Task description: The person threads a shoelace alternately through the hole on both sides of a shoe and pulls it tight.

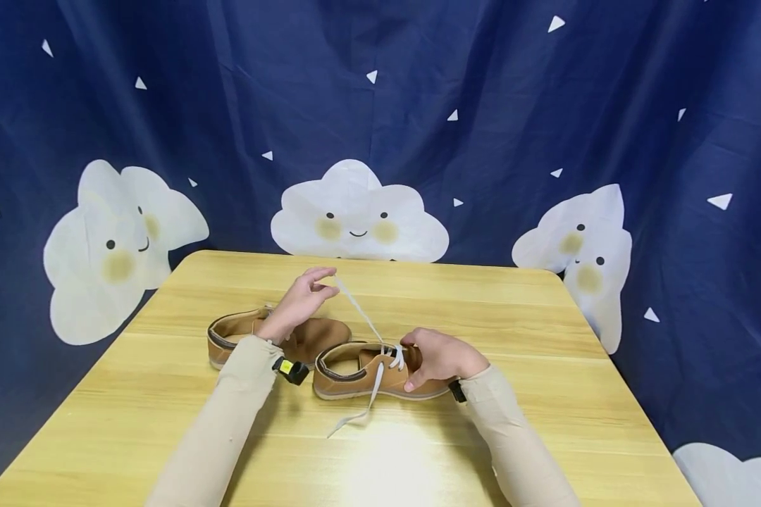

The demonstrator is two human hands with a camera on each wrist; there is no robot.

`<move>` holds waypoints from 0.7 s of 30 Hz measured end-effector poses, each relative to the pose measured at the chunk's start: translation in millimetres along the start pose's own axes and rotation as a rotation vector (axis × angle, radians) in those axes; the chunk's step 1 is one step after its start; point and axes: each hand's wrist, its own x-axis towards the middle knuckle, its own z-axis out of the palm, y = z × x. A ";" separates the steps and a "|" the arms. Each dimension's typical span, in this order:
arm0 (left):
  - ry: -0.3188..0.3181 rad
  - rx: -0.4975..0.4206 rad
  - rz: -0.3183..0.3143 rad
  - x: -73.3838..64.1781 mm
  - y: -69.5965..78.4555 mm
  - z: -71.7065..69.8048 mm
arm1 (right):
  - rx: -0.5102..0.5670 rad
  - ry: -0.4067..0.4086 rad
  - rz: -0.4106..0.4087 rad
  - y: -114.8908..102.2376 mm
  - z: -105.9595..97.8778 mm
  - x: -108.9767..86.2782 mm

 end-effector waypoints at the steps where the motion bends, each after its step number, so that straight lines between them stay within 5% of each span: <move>1: -0.002 0.047 -0.017 1.5 -1.9 0.5 | -0.001 -0.001 0.001 0.0 0.2 0.1; 8: -0.043 0.517 -0.062 6.9 -11.1 14.3 | 0.014 -0.005 0.013 0.1 3.7 2.4; 11: -0.069 0.605 -0.019 5.0 -9.1 20.2 | 0.023 -0.004 0.029 -0.3 5.6 2.3; 14: -0.115 0.593 0.093 1.1 1.8 25.7 | 0.023 -0.005 0.036 -0.4 5.5 2.1; 18: -0.330 0.519 0.307 0.3 23.8 36.0 | 0.013 -0.015 -0.003 0.5 1.8 2.2; 21: -0.555 0.493 0.361 1.6 35.4 43.7 | 0.015 -0.024 -0.046 1.9 -0.4 2.7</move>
